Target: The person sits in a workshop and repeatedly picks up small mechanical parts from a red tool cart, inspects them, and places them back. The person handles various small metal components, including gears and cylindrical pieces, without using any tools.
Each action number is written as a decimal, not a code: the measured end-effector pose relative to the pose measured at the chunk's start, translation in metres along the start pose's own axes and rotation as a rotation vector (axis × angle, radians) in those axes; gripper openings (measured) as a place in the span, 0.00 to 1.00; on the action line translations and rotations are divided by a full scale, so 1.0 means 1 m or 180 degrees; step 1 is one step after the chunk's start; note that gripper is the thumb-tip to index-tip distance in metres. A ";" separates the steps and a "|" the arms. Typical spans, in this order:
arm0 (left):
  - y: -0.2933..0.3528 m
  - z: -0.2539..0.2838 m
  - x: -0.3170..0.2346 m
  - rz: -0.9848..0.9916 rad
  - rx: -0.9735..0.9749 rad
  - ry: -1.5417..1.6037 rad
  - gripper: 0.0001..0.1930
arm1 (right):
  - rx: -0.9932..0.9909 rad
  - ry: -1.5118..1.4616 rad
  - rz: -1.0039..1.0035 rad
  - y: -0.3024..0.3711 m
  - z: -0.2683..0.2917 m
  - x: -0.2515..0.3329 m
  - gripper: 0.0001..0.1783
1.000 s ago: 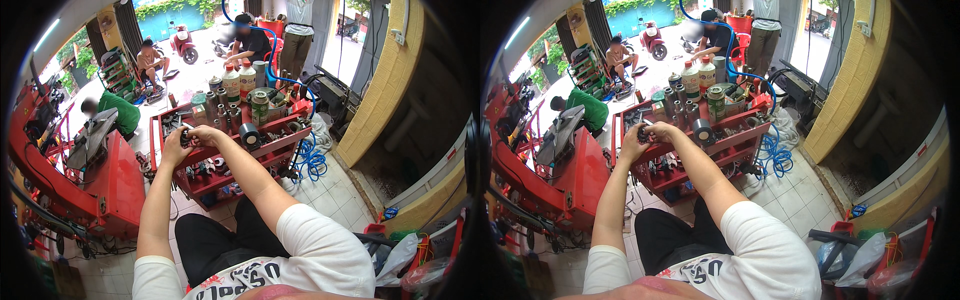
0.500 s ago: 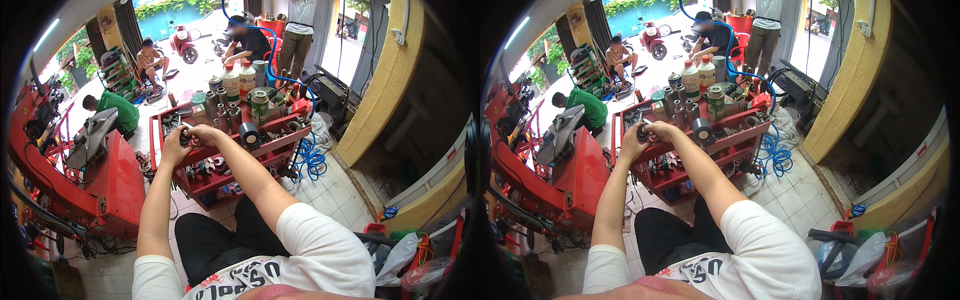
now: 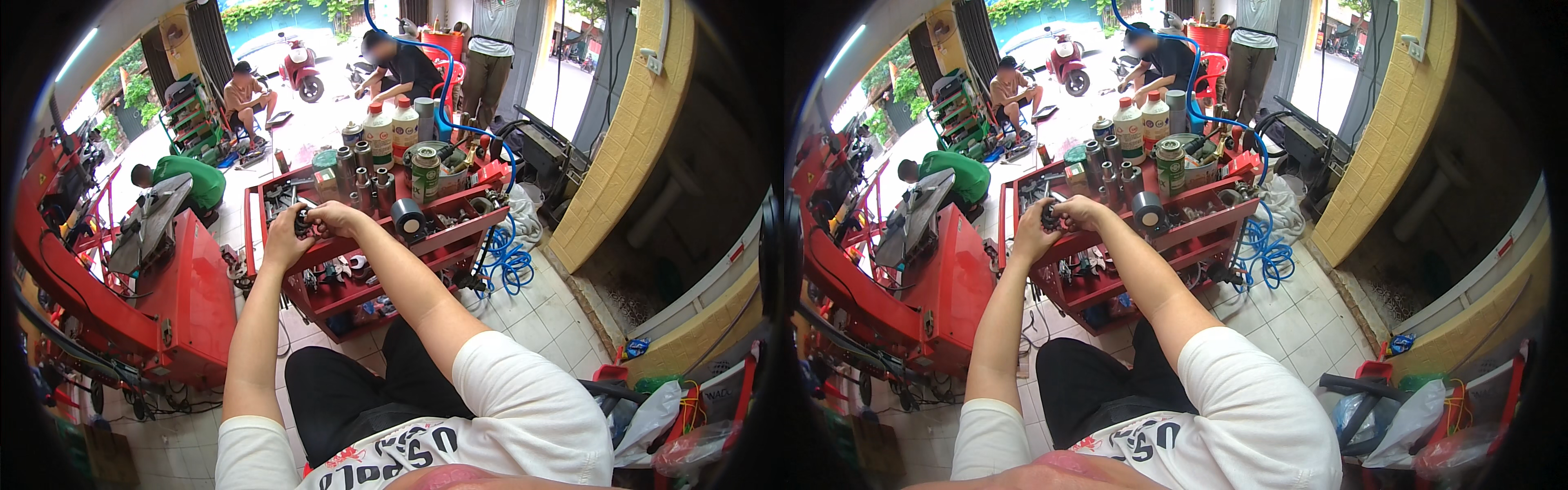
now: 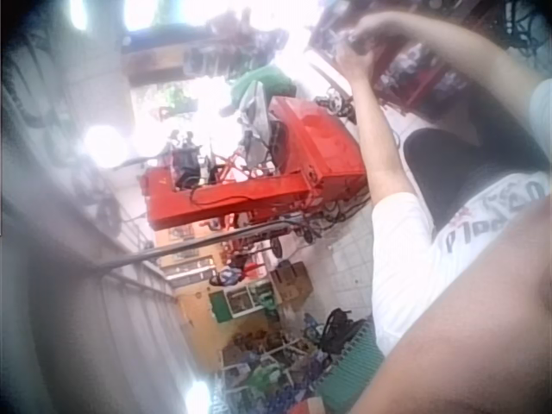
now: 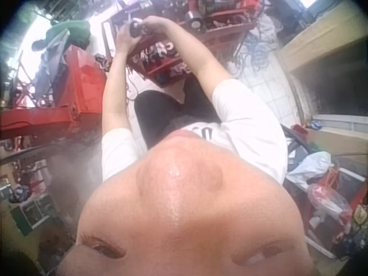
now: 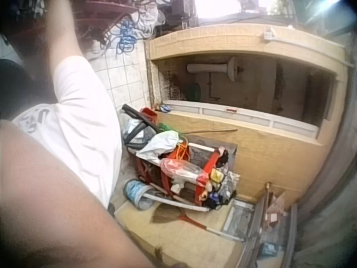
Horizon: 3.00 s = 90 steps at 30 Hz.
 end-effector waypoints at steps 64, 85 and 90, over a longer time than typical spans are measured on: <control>0.002 -0.001 0.000 0.0055 0.0097 -0.0220 0.38 | 0.0096 0.0117 -0.0097 -0.002 -0.004 0.000 0.11; 0.001 0.000 -0.002 -0.0038 0.0058 -0.0262 0.37 | -0.0014 0.0162 -0.0074 0.007 -0.006 0.002 0.11; 0.000 -0.001 -0.003 -0.0038 0.0089 -0.0262 0.37 | -0.0038 0.0151 -0.0013 0.006 -0.006 0.002 0.08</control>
Point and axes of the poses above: each hand's wrist, its own y-axis away from the middle knuckle, its own z-axis out of the back of the hand, x = y × z, the point moved 8 cm from there along -y, towards the middle knuckle, and after that the axes turned 15 degrees about -z, right-handed, at the moved point
